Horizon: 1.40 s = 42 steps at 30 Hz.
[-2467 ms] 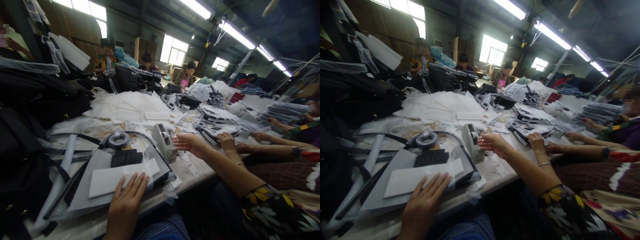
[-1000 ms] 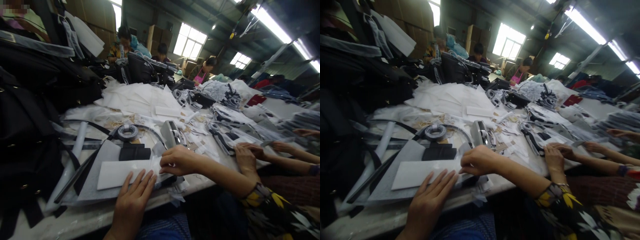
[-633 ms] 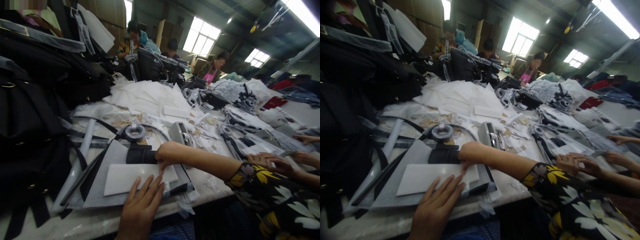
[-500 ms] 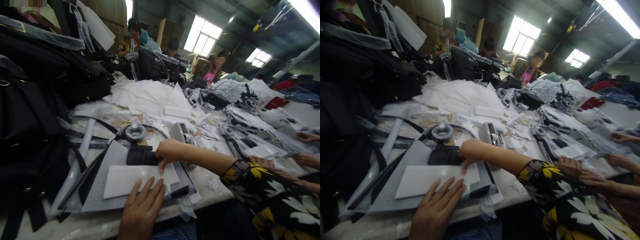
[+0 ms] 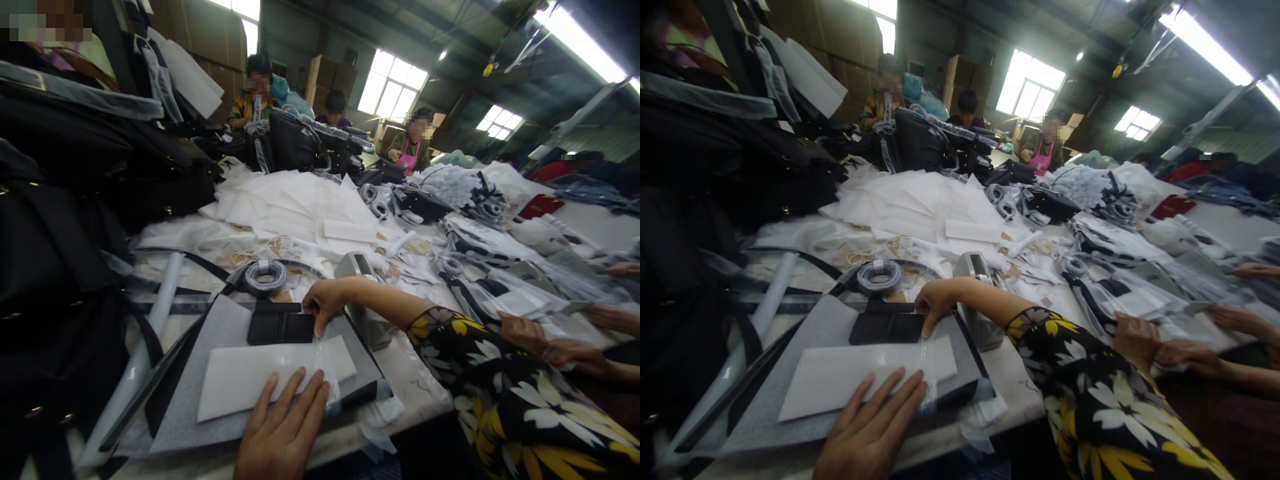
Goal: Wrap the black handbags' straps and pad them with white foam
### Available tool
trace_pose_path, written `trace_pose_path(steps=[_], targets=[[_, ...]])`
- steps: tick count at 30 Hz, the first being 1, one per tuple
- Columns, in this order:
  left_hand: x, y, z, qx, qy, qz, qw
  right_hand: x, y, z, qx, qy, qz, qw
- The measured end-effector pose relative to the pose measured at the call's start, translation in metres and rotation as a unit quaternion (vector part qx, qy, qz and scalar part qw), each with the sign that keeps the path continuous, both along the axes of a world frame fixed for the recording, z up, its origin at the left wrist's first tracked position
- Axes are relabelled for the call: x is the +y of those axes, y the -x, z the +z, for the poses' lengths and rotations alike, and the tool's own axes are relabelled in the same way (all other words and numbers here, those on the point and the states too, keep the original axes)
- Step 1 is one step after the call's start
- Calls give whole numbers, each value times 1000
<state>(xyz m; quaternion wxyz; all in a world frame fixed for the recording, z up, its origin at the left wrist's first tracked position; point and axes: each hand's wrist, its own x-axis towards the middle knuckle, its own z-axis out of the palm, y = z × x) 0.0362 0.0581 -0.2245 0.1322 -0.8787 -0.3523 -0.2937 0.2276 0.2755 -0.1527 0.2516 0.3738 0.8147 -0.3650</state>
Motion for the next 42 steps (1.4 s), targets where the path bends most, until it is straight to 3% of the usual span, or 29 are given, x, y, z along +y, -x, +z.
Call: trace_pose_path(steps=[4,7,12,16,19,22,27,30,33,35,38,42], targets=[[0,-2,-2,-5,-2,2,1000,8,-10,-13,31,83,-53,995],[0,-3,-5,-17,-8,-1,1000,10,-13,-14,42,76,-73,994],[1,-1,-10,-16,-28,-12,999,-4,-12,11,69,-59,-95,991],[-1,-2,-10,-25,-21,-11,999,-44,-16,30,96,-222,-121,963],[-2,-4,-10,-44,-10,-1,999,-75,-18,29,81,-261,-79,959],[-4,-5,-10,-48,2,6,999,-84,-18,19,53,-247,-45,967],[-7,-8,-8,-71,14,12,997,-55,-20,2,86,-154,-74,982],[-7,-9,-7,-89,16,14,996,-38,-20,1,91,-135,-80,983],[-7,-8,-8,-77,20,9,997,-40,-17,8,94,-160,-90,978],[-6,-7,-8,-68,26,12,997,-57,-14,14,96,-202,-110,968],[-8,-8,-7,-71,33,15,997,-106,-11,18,126,-281,-138,941],[-11,-10,2,-92,38,18,995,-185,-17,-1,238,-395,-118,880]])
